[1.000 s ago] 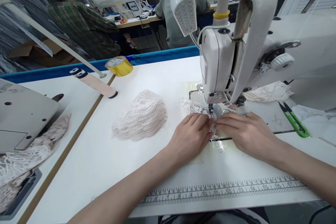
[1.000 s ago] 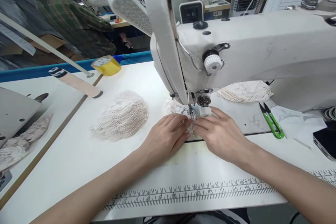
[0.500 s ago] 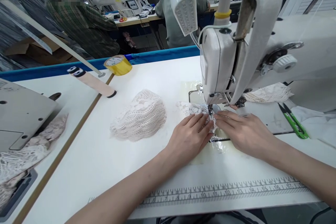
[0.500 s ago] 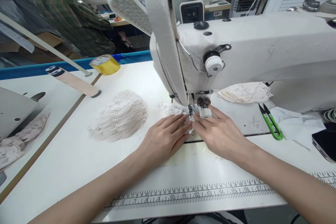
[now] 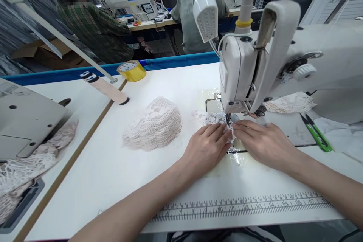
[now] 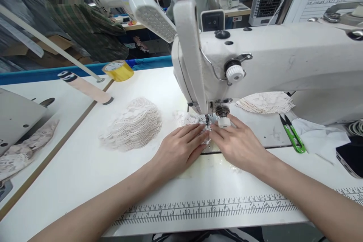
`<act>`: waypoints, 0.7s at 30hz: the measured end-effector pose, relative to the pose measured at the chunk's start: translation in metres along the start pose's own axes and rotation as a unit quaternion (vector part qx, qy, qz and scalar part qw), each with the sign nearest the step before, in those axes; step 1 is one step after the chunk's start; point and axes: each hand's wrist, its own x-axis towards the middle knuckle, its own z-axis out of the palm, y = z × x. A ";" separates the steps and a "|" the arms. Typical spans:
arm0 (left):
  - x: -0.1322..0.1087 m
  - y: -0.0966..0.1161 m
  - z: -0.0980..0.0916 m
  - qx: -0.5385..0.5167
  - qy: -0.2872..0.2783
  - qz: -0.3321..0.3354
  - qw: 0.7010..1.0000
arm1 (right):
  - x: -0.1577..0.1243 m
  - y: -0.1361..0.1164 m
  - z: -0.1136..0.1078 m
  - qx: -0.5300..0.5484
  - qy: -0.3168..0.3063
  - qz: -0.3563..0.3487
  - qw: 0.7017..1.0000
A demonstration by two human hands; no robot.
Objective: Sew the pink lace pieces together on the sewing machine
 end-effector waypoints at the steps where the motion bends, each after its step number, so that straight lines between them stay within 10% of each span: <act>1: 0.000 0.000 0.000 -0.010 0.005 -0.004 1.000 | 0.001 0.000 0.000 0.002 0.009 0.000 1.000; 7: 0.003 0.001 -0.005 -0.071 -0.006 -0.062 0.996 | 0.006 0.004 0.003 0.012 0.066 -0.023 0.997; 14: 0.028 -0.005 -0.008 -0.104 -0.100 -0.139 0.980 | 0.007 0.008 0.016 0.053 0.103 0.117 0.986; 21: 0.044 -0.001 0.002 -0.032 -0.036 -0.169 0.985 | 0.008 0.008 0.020 0.089 0.118 0.169 0.975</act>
